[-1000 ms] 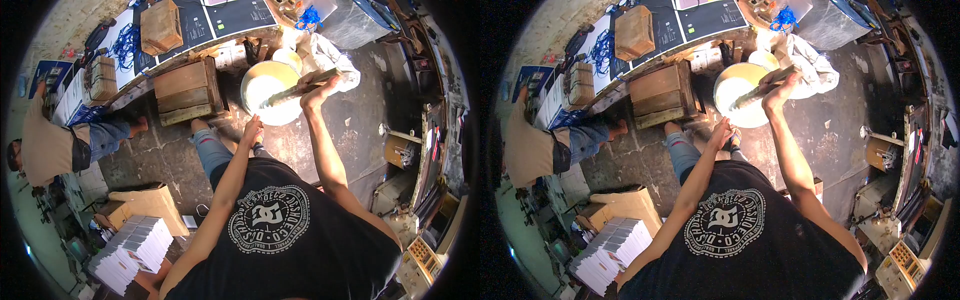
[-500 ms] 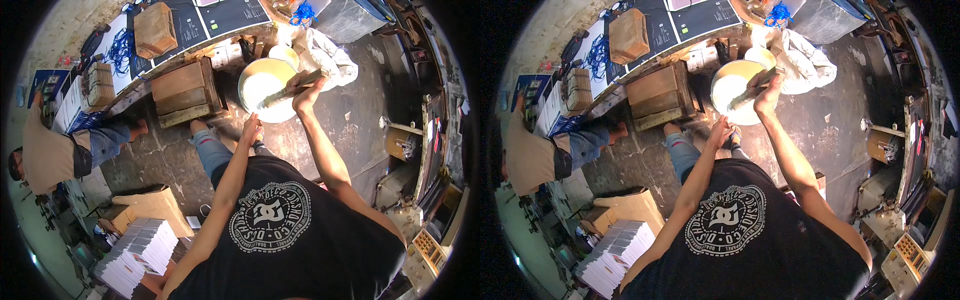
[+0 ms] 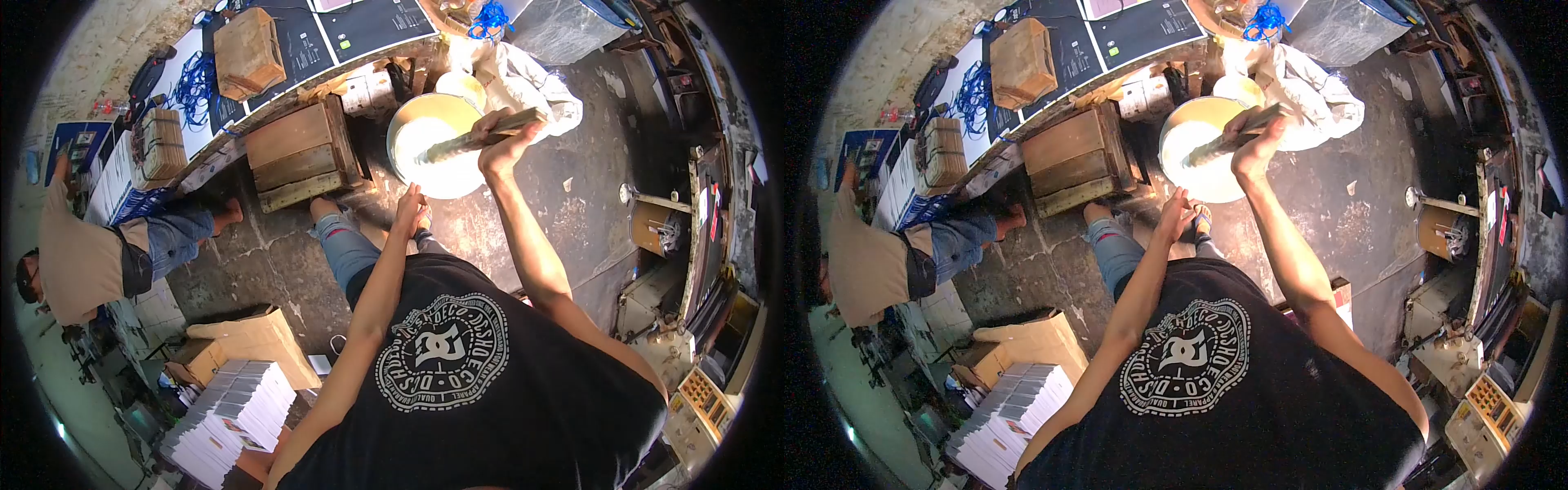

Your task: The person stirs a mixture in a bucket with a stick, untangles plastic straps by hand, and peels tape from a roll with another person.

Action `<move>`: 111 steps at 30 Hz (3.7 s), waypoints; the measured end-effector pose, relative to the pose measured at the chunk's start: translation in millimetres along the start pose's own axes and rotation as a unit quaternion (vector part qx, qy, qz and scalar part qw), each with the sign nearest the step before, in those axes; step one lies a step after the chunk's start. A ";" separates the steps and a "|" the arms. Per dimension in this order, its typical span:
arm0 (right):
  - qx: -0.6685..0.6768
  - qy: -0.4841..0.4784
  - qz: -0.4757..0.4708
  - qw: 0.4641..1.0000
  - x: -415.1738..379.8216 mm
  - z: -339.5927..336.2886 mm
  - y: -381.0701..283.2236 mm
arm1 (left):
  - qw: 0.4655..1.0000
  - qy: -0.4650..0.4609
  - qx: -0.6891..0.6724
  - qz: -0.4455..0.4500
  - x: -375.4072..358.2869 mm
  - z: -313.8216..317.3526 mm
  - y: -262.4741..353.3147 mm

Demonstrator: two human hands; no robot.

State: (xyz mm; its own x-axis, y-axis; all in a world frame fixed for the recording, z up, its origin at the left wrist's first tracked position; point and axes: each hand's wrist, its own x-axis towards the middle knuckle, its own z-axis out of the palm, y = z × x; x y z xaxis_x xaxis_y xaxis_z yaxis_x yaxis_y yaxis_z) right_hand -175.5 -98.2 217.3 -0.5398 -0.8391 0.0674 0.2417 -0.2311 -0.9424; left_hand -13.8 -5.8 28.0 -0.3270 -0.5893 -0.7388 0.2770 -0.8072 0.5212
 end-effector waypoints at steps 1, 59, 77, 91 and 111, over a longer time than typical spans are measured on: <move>-0.014 -0.010 0.004 1.000 -0.4 -2.9 5.9 | 1.000 0.002 -0.001 -0.002 0.4 -0.3 0.1; -0.056 -0.020 0.038 0.998 26.9 -4.1 -1.7 | 0.991 -0.058 -0.115 0.031 10.3 -21.3 -19.4; -0.067 -0.031 0.037 0.997 24.9 -5.7 -2.4 | 0.994 -0.053 -0.088 0.039 10.1 -19.5 -19.1; -0.053 -0.029 -0.006 0.998 21.2 -1.1 3.4 | 0.992 -0.059 -0.104 0.031 8.6 -16.8 -17.2; -0.052 -0.043 0.019 0.998 14.5 -8.9 11.8 | 0.992 -0.074 -0.102 0.018 7.3 -17.2 -12.9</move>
State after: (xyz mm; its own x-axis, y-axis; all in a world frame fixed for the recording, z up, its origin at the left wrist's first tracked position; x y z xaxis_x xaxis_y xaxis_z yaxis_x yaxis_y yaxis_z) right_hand -187.7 -108.7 204.3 -0.4593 -0.8866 0.0551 0.1735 -0.1503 -0.9733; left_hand -4.2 0.9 8.6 -0.4378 -0.6291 -0.6423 0.4629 -0.7702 0.4388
